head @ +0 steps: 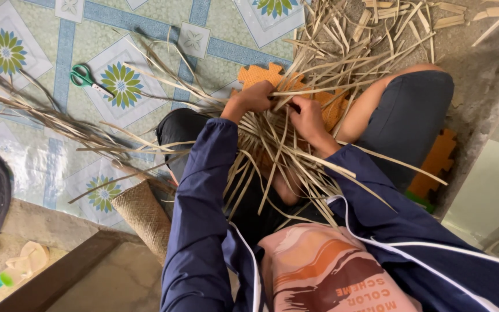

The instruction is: Weaving natural fiber strips together to create a handcrafted mat on a tiled floor.

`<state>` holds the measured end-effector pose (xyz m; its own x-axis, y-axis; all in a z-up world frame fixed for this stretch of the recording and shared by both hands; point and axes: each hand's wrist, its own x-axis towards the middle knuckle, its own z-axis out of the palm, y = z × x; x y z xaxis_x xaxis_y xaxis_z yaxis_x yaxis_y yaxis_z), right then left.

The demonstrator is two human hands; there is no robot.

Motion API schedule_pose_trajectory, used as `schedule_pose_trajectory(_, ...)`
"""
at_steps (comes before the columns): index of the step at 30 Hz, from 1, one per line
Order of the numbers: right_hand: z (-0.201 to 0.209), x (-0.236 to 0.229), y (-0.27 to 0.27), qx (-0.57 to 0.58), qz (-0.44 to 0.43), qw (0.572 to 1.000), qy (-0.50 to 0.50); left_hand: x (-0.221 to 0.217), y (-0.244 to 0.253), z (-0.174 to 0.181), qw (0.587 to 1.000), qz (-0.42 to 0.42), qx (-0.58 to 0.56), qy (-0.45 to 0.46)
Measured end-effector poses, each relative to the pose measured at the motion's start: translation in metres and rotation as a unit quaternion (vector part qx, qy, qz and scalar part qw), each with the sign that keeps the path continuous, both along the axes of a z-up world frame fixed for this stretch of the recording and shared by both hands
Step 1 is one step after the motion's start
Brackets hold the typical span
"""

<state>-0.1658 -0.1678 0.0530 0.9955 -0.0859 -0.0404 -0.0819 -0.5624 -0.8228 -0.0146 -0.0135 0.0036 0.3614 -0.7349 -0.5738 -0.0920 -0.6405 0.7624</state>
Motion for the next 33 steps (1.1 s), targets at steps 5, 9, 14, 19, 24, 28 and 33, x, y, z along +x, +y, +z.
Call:
schedule_pose_trajectory(5,-0.062,0.005,-0.015,0.098,-0.133,0.981,0.097,-0.007,0.007,0.019,1.0,0.021,-0.003,-0.006)
schedule_pose_trajectory(9,-0.014,0.018,-0.007,0.122,-0.148,0.969,0.156,-0.009,0.003,-0.006,0.999,0.035,0.0,-0.033)
schedule_pose_trajectory(14,0.114,0.054,0.014,0.032,-0.029,0.968,0.249,-0.02,-0.006,0.014,0.998,0.052,0.005,-0.036)
schedule_pose_trajectory(19,0.073,0.107,-0.077,0.53,-0.266,0.802,0.076,-0.015,-0.005,0.03,0.989,0.048,0.035,-0.136)
schedule_pose_trajectory(24,0.051,0.059,-0.04,0.441,-0.337,0.829,-0.069,-0.002,-0.018,-0.005,0.973,0.044,0.038,-0.223)
schedule_pose_trajectory(28,0.051,-0.027,0.033,0.151,0.015,0.987,-0.049,-0.007,-0.02,0.023,0.923,0.019,-0.053,-0.381)
schedule_pose_trajectory(33,0.051,-0.069,0.048,-0.225,0.455,0.859,-0.075,-0.006,-0.012,0.039,0.935,0.046,0.006,-0.351)
